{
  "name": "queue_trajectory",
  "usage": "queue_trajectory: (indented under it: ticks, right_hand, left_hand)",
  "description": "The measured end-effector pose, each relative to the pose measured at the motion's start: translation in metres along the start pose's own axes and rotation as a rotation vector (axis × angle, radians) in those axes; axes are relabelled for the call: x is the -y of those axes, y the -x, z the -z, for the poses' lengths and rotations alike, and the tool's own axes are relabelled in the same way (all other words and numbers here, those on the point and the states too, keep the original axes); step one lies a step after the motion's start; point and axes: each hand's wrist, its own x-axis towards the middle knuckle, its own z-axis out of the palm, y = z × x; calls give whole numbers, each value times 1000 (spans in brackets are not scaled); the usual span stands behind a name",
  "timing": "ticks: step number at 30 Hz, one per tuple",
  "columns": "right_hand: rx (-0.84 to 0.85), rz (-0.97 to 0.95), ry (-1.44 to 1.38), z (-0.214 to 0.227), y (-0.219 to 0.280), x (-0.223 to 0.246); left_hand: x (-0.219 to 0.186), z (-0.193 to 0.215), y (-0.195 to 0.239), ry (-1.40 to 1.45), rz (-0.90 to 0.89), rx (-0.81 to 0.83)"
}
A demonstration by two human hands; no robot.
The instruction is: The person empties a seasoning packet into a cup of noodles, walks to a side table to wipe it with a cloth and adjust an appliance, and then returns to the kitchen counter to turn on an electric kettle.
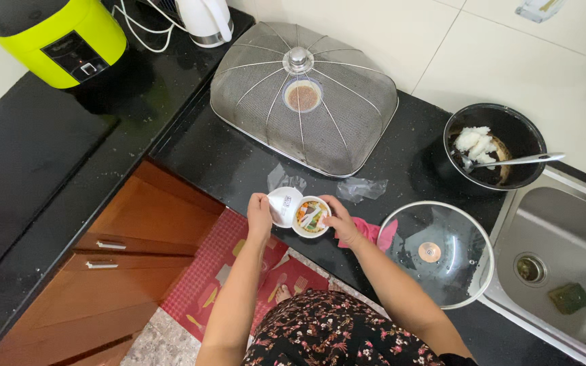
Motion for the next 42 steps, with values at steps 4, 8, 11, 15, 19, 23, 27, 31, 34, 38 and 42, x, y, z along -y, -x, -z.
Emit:
queue_trajectory:
  ticks: [4, 8, 11, 15, 19, 23, 27, 31, 34, 38, 42]
  right_hand:
    - [57, -46, 37, -2, -2, -2]
    - [30, -113, 10, 8, -9, -3]
    - [5, -135, -29, 5, -16, 4]
    - [-48, -74, 273, 2, -15, 11]
    - [-36, 298, 1255, -8, -8, 16]
    - [342, -41, 1616, -25, -11, 15]
    - [366, -174, 1781, -31, -21, -6]
    - [488, -201, 1779, -25, -25, -1]
    - [531, -270, 1695, -29, -20, 19]
    - [557, -241, 1692, -16, -18, 23]
    - [480, -217, 1640, -10, -16, 34]
  left_hand:
    - [2, -7, -5, 92, 61, -90]
    - [-2, -8, -8, 11, -23, 3]
    - [-8, -14, 4, -363, -26, 298]
    - [-12, -15, 18, -405, -70, 480]
    - [-3, -14, 19, -124, 12, 321]
    - [7, -18, 18, -70, 25, 262]
    - [7, -16, 19, -59, 13, 222]
    - [21, -15, 20, 64, 52, 121]
    - [28, -18, 20, 124, 60, 93]
    - [34, -20, 23, 152, 15, 86]
    - [35, -21, 25, 172, -1, 99]
